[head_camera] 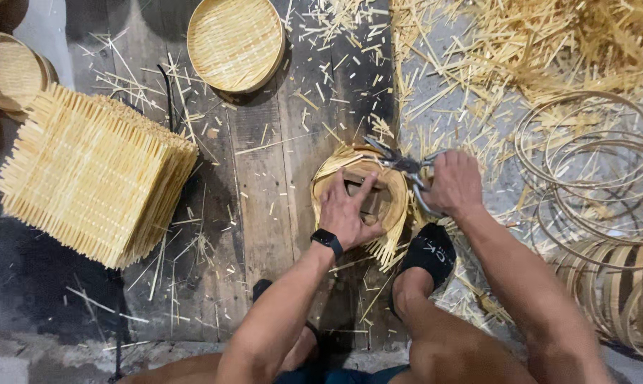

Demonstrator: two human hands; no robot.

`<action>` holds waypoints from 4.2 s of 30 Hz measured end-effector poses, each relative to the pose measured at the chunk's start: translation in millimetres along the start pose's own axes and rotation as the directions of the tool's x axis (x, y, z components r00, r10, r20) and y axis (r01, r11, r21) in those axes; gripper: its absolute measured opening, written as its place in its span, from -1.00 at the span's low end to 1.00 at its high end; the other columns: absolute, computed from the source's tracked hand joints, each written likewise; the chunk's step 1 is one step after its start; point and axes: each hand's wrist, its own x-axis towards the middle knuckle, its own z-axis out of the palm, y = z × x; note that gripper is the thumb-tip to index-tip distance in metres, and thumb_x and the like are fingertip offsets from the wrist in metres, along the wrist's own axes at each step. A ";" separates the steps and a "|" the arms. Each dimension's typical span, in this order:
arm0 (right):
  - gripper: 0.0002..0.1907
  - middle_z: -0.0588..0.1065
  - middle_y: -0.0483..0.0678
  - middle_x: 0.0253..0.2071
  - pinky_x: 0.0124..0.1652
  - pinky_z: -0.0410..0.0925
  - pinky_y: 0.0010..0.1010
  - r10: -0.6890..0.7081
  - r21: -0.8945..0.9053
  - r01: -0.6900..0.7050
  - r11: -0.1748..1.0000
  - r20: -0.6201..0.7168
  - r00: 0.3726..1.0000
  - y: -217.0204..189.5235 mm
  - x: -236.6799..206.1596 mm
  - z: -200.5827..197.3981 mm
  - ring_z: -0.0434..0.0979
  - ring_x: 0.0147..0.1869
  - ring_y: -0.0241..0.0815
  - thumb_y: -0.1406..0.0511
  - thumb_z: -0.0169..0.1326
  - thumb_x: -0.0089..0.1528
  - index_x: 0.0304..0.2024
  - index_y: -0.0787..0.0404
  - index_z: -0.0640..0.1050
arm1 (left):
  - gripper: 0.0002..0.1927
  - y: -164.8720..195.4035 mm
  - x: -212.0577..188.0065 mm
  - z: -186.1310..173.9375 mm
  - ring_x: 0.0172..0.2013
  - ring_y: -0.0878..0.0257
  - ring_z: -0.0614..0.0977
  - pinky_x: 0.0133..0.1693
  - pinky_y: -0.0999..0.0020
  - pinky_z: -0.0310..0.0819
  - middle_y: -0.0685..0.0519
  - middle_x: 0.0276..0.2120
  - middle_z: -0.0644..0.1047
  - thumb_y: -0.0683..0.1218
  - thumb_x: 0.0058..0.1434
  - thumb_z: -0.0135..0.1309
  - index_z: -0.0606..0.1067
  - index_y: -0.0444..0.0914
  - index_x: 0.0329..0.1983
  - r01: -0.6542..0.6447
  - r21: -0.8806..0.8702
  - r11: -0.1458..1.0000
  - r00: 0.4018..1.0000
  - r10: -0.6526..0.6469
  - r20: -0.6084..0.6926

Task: The person sits on the floor and trims excess bamboo sticks from woven bamboo mats using shears. They press a woven mat over a round wooden form, cut off the protruding stick ends around the edge, fit a bamboo ring over the trimmed mat, and set the finished round piece aside with other completed pieces.

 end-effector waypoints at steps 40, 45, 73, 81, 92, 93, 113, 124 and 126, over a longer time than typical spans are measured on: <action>-0.53 0.50 0.05 -0.24 -0.14 0.44 -0.26 -0.066 -0.073 0.096 0.993 0.344 0.937 11.9 20.4 -27.4 0.52 -0.13 -0.09 -0.03 -0.06 0.29 -0.17 0.24 0.53 | -0.01 6.9 15.1 -1.9 0.22 0.01 0.46 0.35 -0.33 -0.17 -0.07 0.18 0.50 0.23 -0.14 0.25 0.29 -0.11 0.41 -0.212 0.024 0.977 0.954 0.202 0.222; -0.59 0.50 0.07 -0.21 -0.09 0.44 -0.24 -0.146 -0.123 0.160 0.979 0.119 0.982 8.0 31.8 -7.5 0.53 -0.08 -0.05 0.08 0.04 0.12 -0.17 0.26 0.54 | -0.04 -4.8 15.2 -5.3 0.26 0.03 0.44 0.39 -0.36 -0.20 -0.04 0.18 0.50 0.27 -0.11 0.26 0.32 -0.07 0.40 -0.396 -0.010 0.918 0.871 0.379 0.311; -0.61 0.52 0.12 -0.06 0.14 0.37 -0.17 -0.098 0.054 0.089 0.995 0.199 0.975 17.4 18.4 -15.4 0.51 0.11 0.05 0.07 0.04 0.22 -0.08 0.17 0.58 | 0.24 8.9 2.1 -2.1 0.28 -0.49 0.09 0.18 -0.38 0.01 -0.36 0.37 0.03 0.23 -0.45 0.46 0.21 0.06 0.42 -0.003 0.088 0.996 0.996 -0.005 0.089; -0.34 0.50 0.11 -0.19 -0.01 0.37 -0.17 -0.036 0.039 0.036 0.999 -0.011 0.999 2.7 -9.4 -1.6 0.51 -0.05 0.03 -0.11 0.20 -0.03 -0.16 0.28 0.56 | 0.09 19.8 -7.3 23.6 0.31 -0.47 0.13 0.20 -0.43 0.10 -0.41 0.44 -0.05 0.16 -0.08 0.33 0.09 0.15 0.53 0.137 0.030 0.990 0.990 -0.137 -0.019; -0.74 0.55 0.15 -0.09 0.10 0.42 -0.09 -0.112 0.035 0.116 0.993 -0.102 0.988 20.5 11.5 40.8 0.55 0.04 0.09 0.22 -0.06 0.31 -0.16 0.25 0.55 | 0.14 16.8 -1.5 9.4 0.33 -0.49 0.09 0.27 -0.38 0.09 -0.38 0.40 0.02 0.11 -0.19 0.39 0.12 0.18 0.50 -0.001 0.021 1.000 0.994 -0.002 0.105; -0.72 0.56 0.16 -0.11 0.06 0.42 -0.09 -0.103 0.051 0.106 0.993 -0.050 0.993 18.8 12.2 37.5 0.56 0.01 0.09 0.21 -0.06 0.30 -0.16 0.27 0.56 | 0.14 15.6 -1.1 6.5 0.33 -0.47 0.09 0.28 -0.36 0.09 -0.37 0.39 0.03 0.11 -0.19 0.39 0.12 0.18 0.50 -0.006 0.018 1.000 0.993 0.004 0.120; -0.57 0.54 0.18 -0.15 0.02 0.39 -0.12 -0.150 0.045 0.149 0.988 0.009 0.989 22.6 14.7 -6.1 0.53 -0.01 0.07 0.04 -0.04 0.30 -0.15 0.27 0.56 | 0.10 33.4 3.3 39.8 0.33 -0.24 0.26 0.28 -0.37 -0.19 -0.24 0.30 0.36 0.35 0.00 0.25 0.11 -0.21 0.50 0.385 -0.118 0.916 0.911 -0.397 -0.113; -0.58 0.54 0.17 -0.10 0.01 0.38 -0.11 -0.103 0.038 0.098 0.994 0.181 0.978 21.8 20.4 -15.2 0.52 0.03 0.07 0.08 -0.11 0.32 -0.14 0.28 0.56 | 0.04 23.1 5.9 25.1 0.29 -0.10 0.39 0.29 -0.35 -0.06 -0.06 0.24 0.50 0.25 -0.07 0.23 0.19 -0.16 0.48 0.112 0.017 0.994 0.994 -0.112 -0.001; -0.60 0.54 0.13 -0.13 0.00 0.40 -0.15 -0.125 -0.038 0.133 0.990 0.167 0.978 17.4 22.4 -15.4 0.53 -0.01 0.02 0.10 -0.11 0.32 -0.15 0.27 0.56 | 0.07 20.4 7.5 22.7 0.26 -0.14 0.37 0.25 -0.40 -0.13 -0.13 0.24 0.45 0.28 -0.12 0.28 0.21 -0.16 0.45 0.018 0.061 0.998 0.997 -0.023 0.074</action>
